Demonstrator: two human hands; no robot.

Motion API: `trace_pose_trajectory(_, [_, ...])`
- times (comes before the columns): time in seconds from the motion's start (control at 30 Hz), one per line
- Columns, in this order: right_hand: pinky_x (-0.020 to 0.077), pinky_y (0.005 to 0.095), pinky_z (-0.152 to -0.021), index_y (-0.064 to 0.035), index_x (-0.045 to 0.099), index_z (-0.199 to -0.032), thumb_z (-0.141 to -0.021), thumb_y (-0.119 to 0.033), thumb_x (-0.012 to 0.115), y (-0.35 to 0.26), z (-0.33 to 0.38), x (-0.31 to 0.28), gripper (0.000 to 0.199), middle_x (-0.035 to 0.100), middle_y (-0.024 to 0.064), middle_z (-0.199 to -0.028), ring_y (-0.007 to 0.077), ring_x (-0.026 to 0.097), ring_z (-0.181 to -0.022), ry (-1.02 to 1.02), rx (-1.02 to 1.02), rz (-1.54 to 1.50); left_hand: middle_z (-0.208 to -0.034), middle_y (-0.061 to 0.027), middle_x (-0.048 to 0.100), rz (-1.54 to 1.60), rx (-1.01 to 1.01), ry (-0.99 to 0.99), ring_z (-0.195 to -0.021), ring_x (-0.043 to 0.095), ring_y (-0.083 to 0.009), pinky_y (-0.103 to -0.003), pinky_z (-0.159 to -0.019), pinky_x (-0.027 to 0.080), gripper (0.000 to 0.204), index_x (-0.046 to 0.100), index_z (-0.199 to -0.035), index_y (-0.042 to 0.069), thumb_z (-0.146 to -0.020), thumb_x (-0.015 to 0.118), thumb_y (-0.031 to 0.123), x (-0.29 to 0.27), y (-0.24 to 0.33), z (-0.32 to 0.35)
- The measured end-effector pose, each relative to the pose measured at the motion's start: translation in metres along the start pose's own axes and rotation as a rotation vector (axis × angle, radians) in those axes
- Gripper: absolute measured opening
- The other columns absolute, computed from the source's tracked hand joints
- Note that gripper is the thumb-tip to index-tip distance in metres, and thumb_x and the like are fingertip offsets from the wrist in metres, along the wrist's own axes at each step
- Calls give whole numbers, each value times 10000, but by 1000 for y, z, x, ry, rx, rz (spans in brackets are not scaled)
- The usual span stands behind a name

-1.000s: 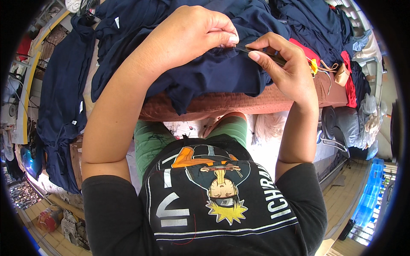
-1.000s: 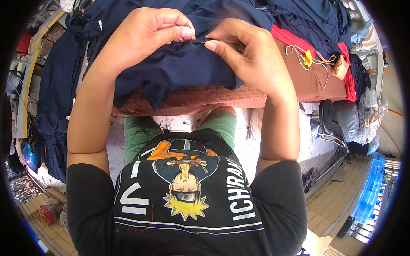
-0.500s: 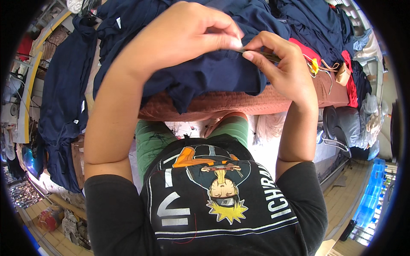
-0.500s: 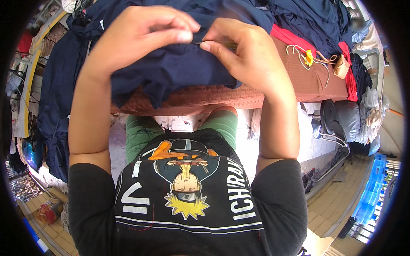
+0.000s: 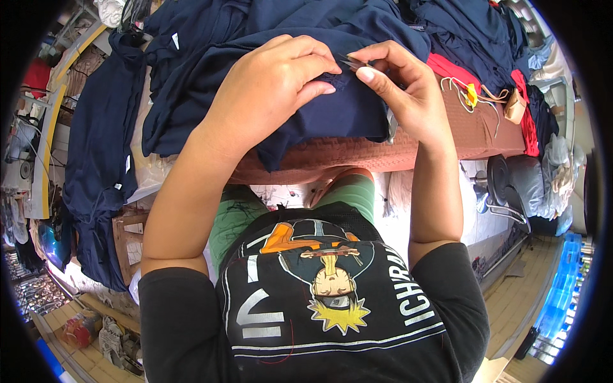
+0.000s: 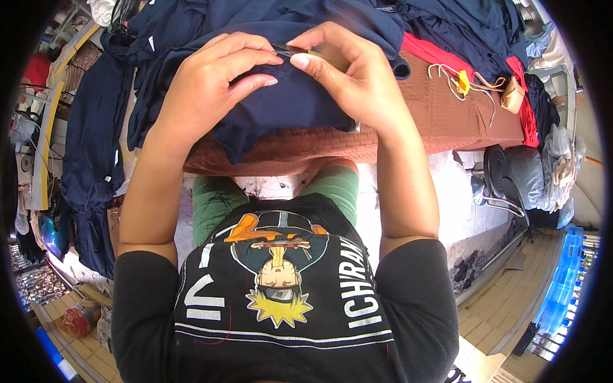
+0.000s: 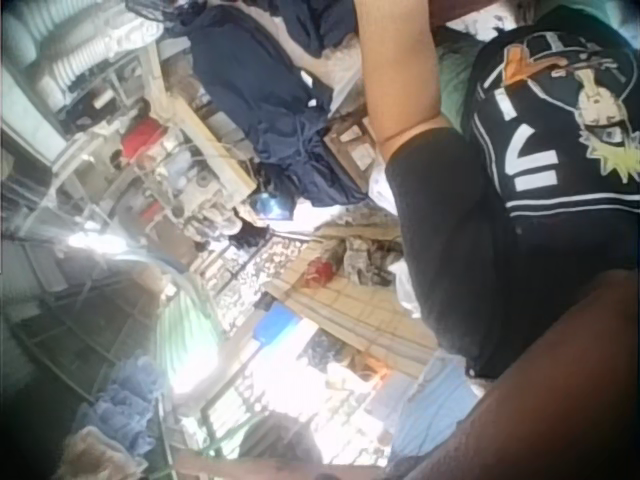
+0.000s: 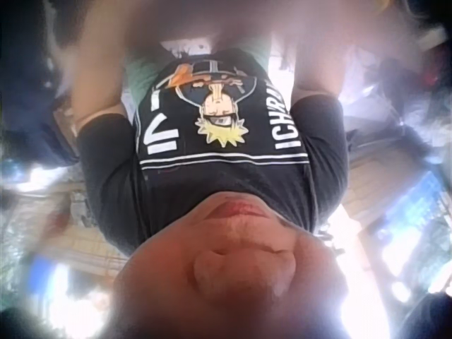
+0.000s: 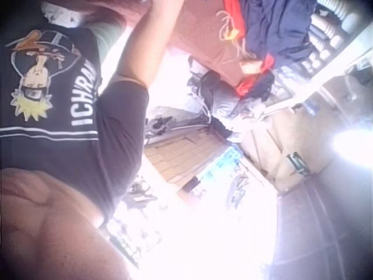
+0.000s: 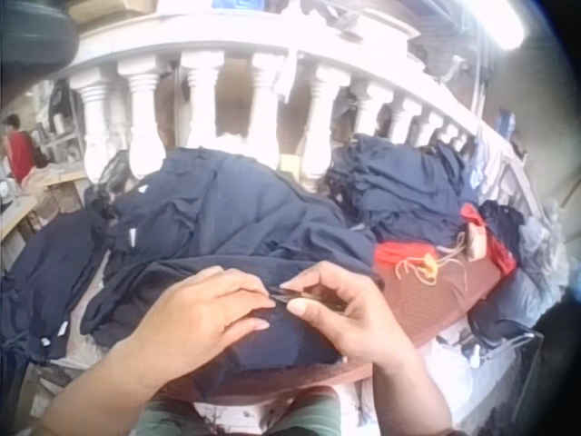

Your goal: The person uses snips to cut excess threads from the seams and labels of navy blue shirts on a work table. They pick up individual shirts from a pile, inspect the edges, trim the threads, and set the shirts back down.

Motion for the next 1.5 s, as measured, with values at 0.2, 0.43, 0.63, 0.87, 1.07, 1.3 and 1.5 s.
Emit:
trace_pose_trajectory(0.2, [481,231,-777,-4,651,-998,-886,-148,698,11,-7,5,189,674,16,-881,59,592,-833,-3,-52,-81,-847,-70,677,55,56,-23,-768,658,-250,-326,-696,530,148,669,-918,38,-782,715,76,3,-1,-5])
trace_pose_trajectory(0.43, [471,222,-736,-15,652,-1004,-886,-141,697,12,-5,1,179,662,-2,-838,47,572,-795,-64,-31,-6,-809,-116,676,89,-124,-115,-720,670,-273,-321,-663,523,65,626,-932,32,-870,630,52,7,-15,-7])
trace_pose_trajectory(0.63, [464,226,-682,-12,650,-996,-876,-136,704,3,-5,0,180,648,-1,-778,47,554,-736,-152,-43,120,-801,-128,674,168,-167,-139,-721,678,-254,-319,-657,522,74,576,-976,28,-902,583,33,11,-22,-5])
trace_pose_trajectory(0.87, [501,277,-707,-11,648,-977,-844,-100,719,-12,-6,10,174,623,59,-881,129,607,-768,-183,-157,191,-790,-121,668,174,-154,-135,-711,676,-239,-316,-642,517,70,561,-978,29,-910,575,31,12,-21,-4])
trace_pose_trajectory(1.07, [512,297,-711,-2,637,-950,-817,-75,724,-22,-6,15,175,614,78,-883,179,628,-780,-178,-219,247,-777,-115,668,177,-177,-146,-706,678,-235,-318,-637,517,73,561,-988,30,-916,569,39,12,-24,-3])
trace_pose_trajectory(1.3, [505,288,-694,-6,629,-953,-825,-64,715,-33,-4,9,165,634,78,-885,165,630,-788,-213,-312,392,-1023,-127,660,410,95,-85,-805,622,-200,-304,-745,483,154,593,-793,21,-925,568,96,-37,8,-16])
trace_pose_trajectory(1.5, [459,215,-697,-27,648,-987,-767,-124,804,-15,14,-26,287,629,-29,-925,57,552,-782,2,-12,-48,-1047,-185,636,752,206,-7,-860,605,-253,-344,-800,470,220,633,-742,42,-921,520,102,-125,15,-2])
Point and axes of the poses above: each hand's wrist, its own z-axis away from the middle knuckle, its own x-axis out of the palm, y = z × x, the point moved 10 cm from there along -z, towards the middle knuckle
